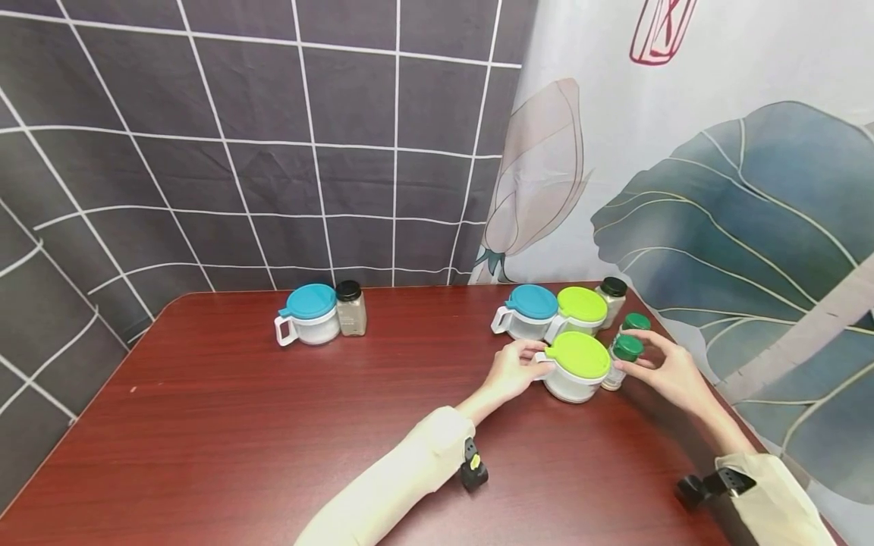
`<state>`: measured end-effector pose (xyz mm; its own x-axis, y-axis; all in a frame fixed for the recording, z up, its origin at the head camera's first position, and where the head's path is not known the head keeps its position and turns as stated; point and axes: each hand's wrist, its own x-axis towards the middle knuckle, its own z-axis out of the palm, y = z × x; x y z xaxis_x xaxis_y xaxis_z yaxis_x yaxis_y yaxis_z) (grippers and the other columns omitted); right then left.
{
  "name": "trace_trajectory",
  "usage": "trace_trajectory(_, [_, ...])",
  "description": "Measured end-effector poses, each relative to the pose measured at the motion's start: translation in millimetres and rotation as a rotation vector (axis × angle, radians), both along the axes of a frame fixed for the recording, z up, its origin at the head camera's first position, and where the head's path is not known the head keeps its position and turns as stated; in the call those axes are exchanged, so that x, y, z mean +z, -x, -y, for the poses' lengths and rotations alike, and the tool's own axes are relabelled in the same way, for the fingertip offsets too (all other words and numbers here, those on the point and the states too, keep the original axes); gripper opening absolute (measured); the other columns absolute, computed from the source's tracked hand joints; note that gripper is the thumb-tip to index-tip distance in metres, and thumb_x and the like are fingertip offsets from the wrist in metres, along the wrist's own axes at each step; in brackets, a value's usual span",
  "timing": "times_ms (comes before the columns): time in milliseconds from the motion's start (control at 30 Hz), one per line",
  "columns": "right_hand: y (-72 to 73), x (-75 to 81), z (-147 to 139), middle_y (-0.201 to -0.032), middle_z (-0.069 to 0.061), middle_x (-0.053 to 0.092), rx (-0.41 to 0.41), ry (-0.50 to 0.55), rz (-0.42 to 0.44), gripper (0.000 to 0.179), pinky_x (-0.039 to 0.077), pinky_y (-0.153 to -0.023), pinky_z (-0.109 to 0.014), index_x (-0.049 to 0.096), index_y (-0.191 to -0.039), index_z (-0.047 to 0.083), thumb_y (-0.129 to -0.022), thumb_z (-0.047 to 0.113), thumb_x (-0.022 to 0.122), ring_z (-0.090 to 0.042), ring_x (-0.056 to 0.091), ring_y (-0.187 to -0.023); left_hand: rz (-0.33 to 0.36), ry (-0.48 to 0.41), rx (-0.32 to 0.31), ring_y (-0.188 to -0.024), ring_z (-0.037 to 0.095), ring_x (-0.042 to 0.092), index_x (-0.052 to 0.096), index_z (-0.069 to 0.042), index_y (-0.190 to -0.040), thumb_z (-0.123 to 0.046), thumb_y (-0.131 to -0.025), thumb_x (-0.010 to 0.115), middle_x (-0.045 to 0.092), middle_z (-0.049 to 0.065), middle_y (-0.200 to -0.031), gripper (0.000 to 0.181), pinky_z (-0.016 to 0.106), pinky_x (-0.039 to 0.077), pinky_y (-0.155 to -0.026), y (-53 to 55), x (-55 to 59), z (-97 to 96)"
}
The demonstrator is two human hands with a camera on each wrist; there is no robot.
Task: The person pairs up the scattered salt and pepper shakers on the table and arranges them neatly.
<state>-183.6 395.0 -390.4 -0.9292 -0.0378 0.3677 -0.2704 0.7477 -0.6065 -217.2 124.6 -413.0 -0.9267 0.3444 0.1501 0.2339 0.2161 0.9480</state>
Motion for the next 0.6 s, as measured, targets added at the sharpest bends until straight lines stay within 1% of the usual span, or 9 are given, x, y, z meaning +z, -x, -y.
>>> trace_trajectory(133, [0.4,-0.9,-0.4,-0.093,0.032,0.053,-0.003,-0.007,0.0,0.053,0.047,-0.065,-0.005,0.06,-0.121,0.002,-0.076,0.017,0.082,0.014,0.057,-0.077,0.001,0.008,0.02,-0.085,0.01,0.066,0.068,-0.002,-0.111,-0.019,-0.082,0.076,0.073,0.011,-0.101,0.035,0.013,0.049,-0.069,-0.9,-0.3,-3.3])
trace_trajectory(167, [0.1,-0.9,-0.5,-0.092,0.034,0.052,-0.005,-0.008,-0.001,0.053,0.046,-0.065,-0.006,0.06,-0.121,0.002,-0.075,0.016,0.082,0.012,0.058,-0.076,0.003,0.011,0.024,-0.084,0.009,0.066,0.068,-0.002,-0.111,-0.019,-0.081,0.076,0.073,0.01,-0.1,0.035,0.013,0.049,-0.068,-1.1,-0.5,-3.9])
trace_trajectory(300, [-2.0,0.3,-0.8,-0.09,0.034,0.052,-0.032,-0.031,0.009,0.053,0.045,-0.064,-0.011,0.061,-0.122,0.005,-0.076,0.019,0.082,0.005,0.058,-0.078,0.015,0.006,0.035,-0.085,0.01,0.067,0.068,-0.002,-0.11,-0.019,-0.082,0.075,0.073,0.01,-0.1,0.033,0.012,0.049,-0.068,-1.6,-1.6,-5.5])
trace_trajectory(400, [-2.6,1.8,-0.2,-0.091,0.033,0.051,-0.05,-0.044,0.024,0.053,0.045,-0.063,-0.015,0.061,-0.123,0.006,-0.076,0.022,0.081,0.0,0.059,-0.079,0.003,0.011,0.046,-0.084,0.01,0.068,0.069,-0.003,-0.109,-0.018,-0.083,0.074,0.073,0.01,-0.099,0.031,0.012,0.049,-0.068,-1.9,-2.2,-6.0])
trace_trajectory(467, [-2.3,2.5,0.4,-0.09,0.033,0.05,-0.053,-0.046,0.03,0.053,0.046,-0.063,-0.016,0.06,-0.123,0.005,-0.077,0.022,0.081,0.002,0.058,-0.078,-0.001,0.015,0.054,-0.084,0.011,0.068,0.069,-0.003,-0.107,-0.017,-0.083,0.074,0.073,0.009,-0.099,0.029,0.012,0.049,-0.068,-1.9,-2.2,-5.9])
trace_trajectory(533, [-1.4,2.9,0.7,-0.09,0.034,0.049,-0.053,-0.044,0.036,0.053,0.047,-0.063,-0.016,0.06,-0.123,0.005,-0.077,0.022,0.081,0.006,0.057,-0.078,-0.02,0.029,0.058,-0.083,0.011,0.068,0.069,-0.003,-0.105,-0.018,-0.083,0.074,0.073,0.009,-0.097,0.027,0.012,0.049,-0.067,-1.4,-2.3,-5.8])
trace_trajectory(600, [-0.5,3.4,1.3,-0.089,0.035,0.049,-0.051,-0.045,0.04,0.053,0.047,-0.063,-0.016,0.06,-0.123,0.004,-0.077,0.022,0.08,0.01,0.055,-0.078,-0.021,0.03,0.058,-0.083,0.012,0.068,0.069,-0.003,-0.104,-0.018,-0.083,0.074,0.073,0.009,-0.096,0.027,0.012,0.049,-0.068,-0.8,-2.2,-5.5])
